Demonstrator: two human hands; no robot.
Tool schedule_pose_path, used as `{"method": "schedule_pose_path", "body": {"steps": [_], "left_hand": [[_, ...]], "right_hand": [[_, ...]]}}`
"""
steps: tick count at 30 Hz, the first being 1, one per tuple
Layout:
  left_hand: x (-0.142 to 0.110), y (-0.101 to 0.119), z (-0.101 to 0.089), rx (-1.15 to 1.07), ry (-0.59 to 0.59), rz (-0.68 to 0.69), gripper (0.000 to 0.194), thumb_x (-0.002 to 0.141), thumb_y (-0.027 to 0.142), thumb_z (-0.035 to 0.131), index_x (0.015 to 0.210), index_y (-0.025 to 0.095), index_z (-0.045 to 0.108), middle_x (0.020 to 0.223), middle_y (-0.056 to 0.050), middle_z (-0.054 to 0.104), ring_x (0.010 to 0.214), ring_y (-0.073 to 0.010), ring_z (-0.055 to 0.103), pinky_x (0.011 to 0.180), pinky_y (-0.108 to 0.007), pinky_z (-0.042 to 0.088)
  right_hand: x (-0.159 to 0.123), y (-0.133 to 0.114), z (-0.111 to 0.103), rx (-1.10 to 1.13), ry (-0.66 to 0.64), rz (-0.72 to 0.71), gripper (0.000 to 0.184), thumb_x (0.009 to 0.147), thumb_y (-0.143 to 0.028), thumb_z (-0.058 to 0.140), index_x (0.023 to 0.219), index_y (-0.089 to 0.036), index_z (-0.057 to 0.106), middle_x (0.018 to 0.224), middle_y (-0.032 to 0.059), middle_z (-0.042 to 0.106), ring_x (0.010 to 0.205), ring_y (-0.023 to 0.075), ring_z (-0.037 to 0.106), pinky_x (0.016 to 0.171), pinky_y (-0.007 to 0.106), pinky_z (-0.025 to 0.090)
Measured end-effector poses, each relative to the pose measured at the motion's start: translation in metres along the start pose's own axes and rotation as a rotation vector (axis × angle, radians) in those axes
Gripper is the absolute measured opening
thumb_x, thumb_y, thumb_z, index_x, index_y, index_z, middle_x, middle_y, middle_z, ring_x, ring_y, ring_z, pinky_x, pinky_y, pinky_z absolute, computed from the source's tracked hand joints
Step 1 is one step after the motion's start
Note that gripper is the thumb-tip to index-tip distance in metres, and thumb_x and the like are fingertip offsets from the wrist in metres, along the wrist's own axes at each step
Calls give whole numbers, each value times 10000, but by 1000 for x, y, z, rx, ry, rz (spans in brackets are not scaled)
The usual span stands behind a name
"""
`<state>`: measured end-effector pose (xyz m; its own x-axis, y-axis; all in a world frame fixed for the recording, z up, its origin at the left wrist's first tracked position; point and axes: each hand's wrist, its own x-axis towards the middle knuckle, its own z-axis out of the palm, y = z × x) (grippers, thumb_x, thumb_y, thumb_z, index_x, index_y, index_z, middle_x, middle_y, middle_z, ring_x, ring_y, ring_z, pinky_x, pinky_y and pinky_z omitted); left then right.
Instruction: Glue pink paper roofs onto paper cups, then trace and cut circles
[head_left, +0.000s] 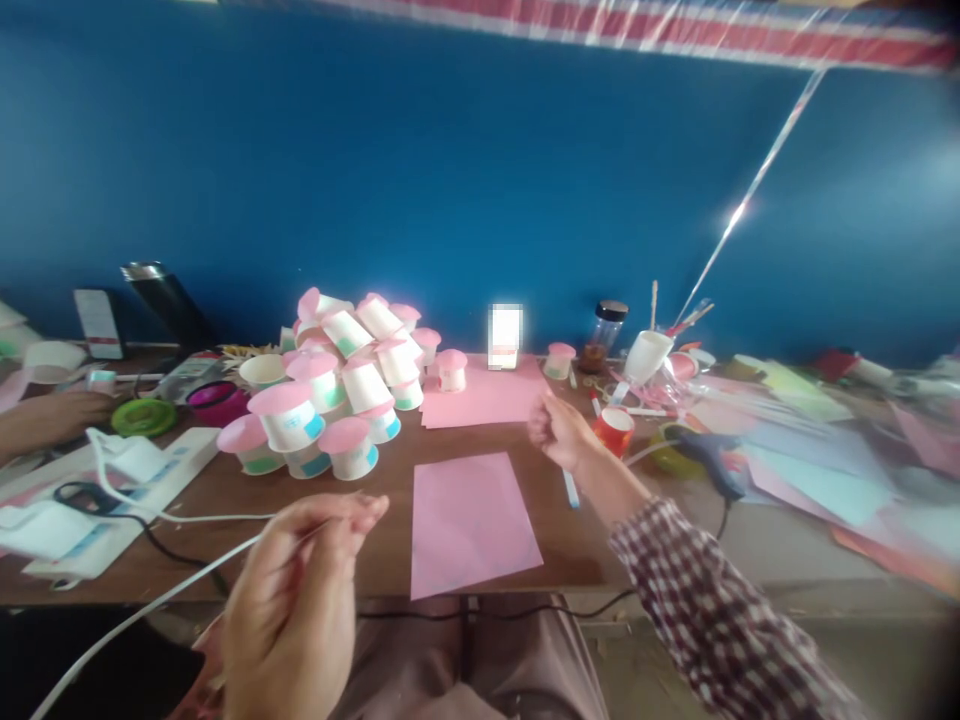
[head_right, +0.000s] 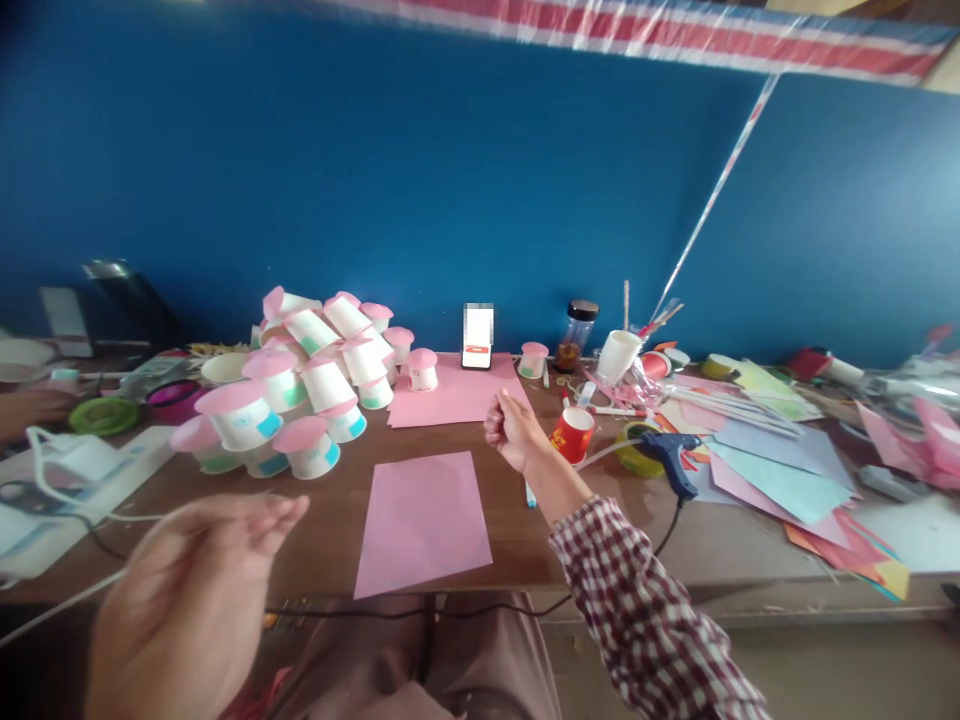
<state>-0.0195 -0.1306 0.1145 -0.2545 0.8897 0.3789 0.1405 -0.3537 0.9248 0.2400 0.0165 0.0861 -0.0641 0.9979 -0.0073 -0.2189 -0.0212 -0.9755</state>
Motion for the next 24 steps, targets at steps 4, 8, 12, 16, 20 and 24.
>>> {"method": "schedule_pose_path", "body": {"steps": [4, 8, 12, 16, 20, 24], "left_hand": [[4, -11, 36, -166, -82, -230, 177, 827, 367, 598, 913, 212, 595, 861, -11, 646, 828, -149, 630, 797, -297, 531], [-11, -11, 77, -317, -329, -370, 195, 833, 372, 593, 891, 186, 602, 908, -40, 670, 897, -165, 634, 880, -325, 501], [-32, -11, 110, -447, -573, -490, 177, 859, 364, 553, 872, 188, 571, 956, -46, 661, 898, -155, 618, 888, -327, 478], [-41, -16, 124, -382, -633, -470, 171, 869, 366, 533, 873, 197, 561, 868, -23, 631, 843, -143, 594, 843, -303, 478], [-40, -14, 121, -276, -689, -420, 183, 864, 378, 535, 907, 206, 579, 779, -6, 620, 755, -136, 597, 777, -289, 492], [-23, -16, 111, -134, -666, -357, 233, 853, 398, 539, 925, 188, 609, 855, -48, 668, 790, -159, 632, 700, -270, 501]], "right_hand": [[-41, -27, -1, -89, -52, -77, 377, 823, -537, 554, 683, -206, 438, 514, -96, 317, 420, 59, 292, 398, 178, 211], [-89, -37, -6, -643, -249, -257, 426, 694, -429, 753, 1026, -205, 610, 746, -14, 604, 700, 137, 561, 632, 248, 433], [-120, -24, -16, -895, -262, -357, 470, 681, -398, 776, 1091, -217, 632, 960, 49, 671, 918, 218, 593, 825, 327, 438], [-133, -11, -21, -861, -186, -276, 207, 855, -385, 596, 908, -214, 701, 845, 40, 695, 787, 181, 621, 692, 268, 447], [-138, -8, -22, -675, -91, -254, 261, 875, -409, 547, 844, -206, 708, 794, 40, 698, 741, 175, 627, 681, 269, 471], [-148, -3, -41, -362, 186, -222, 297, 836, -457, 584, 734, -188, 656, 665, 29, 633, 608, 146, 565, 592, 258, 476]]}}
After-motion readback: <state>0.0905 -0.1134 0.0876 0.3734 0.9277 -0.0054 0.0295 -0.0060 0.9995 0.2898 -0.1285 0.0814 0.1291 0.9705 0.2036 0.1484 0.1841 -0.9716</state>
